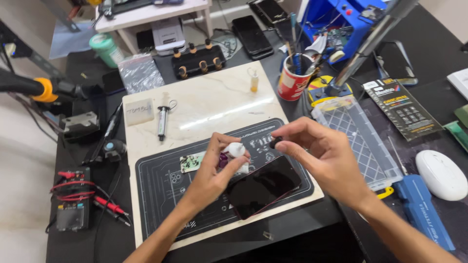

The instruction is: The person places clamps around the edges of a mobile phone to secure the screen to the chassis, then takes a second phone and performs a similar clamping action before handling and placing small internal components.

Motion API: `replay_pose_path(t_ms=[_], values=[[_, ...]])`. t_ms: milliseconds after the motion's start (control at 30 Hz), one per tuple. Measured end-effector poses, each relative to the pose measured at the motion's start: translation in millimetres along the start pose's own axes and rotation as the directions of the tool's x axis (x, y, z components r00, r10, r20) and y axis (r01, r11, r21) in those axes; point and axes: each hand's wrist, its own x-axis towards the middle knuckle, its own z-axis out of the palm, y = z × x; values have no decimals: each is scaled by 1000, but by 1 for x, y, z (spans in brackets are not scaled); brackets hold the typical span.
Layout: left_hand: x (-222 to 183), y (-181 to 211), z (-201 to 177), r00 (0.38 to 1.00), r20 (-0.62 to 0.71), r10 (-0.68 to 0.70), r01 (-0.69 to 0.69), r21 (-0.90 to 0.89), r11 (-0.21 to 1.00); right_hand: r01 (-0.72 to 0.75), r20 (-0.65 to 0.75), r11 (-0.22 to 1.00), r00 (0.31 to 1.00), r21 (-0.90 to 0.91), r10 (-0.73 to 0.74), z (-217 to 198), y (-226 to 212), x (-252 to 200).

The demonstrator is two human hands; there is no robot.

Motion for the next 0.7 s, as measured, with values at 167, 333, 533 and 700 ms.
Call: replay_pose_path(t_ms=[167,333,533,700], values=[[-23,-9,3,994,-11,113,-109,180,978,19,10,972,1000,235,-22,35,19,-19],[-31,-18,3,971,-3,238,-232,218,948,23,-18,954,1000,298,-18,47,31,-28],[-34,-22,-1,973,-21,229,-220,208,953,75,10,961,997,265,-80,48,36,-27],[-36,-22,-3,965,-10,262,-255,196,947,72,14,966,997,247,-78,48,37,-30]])
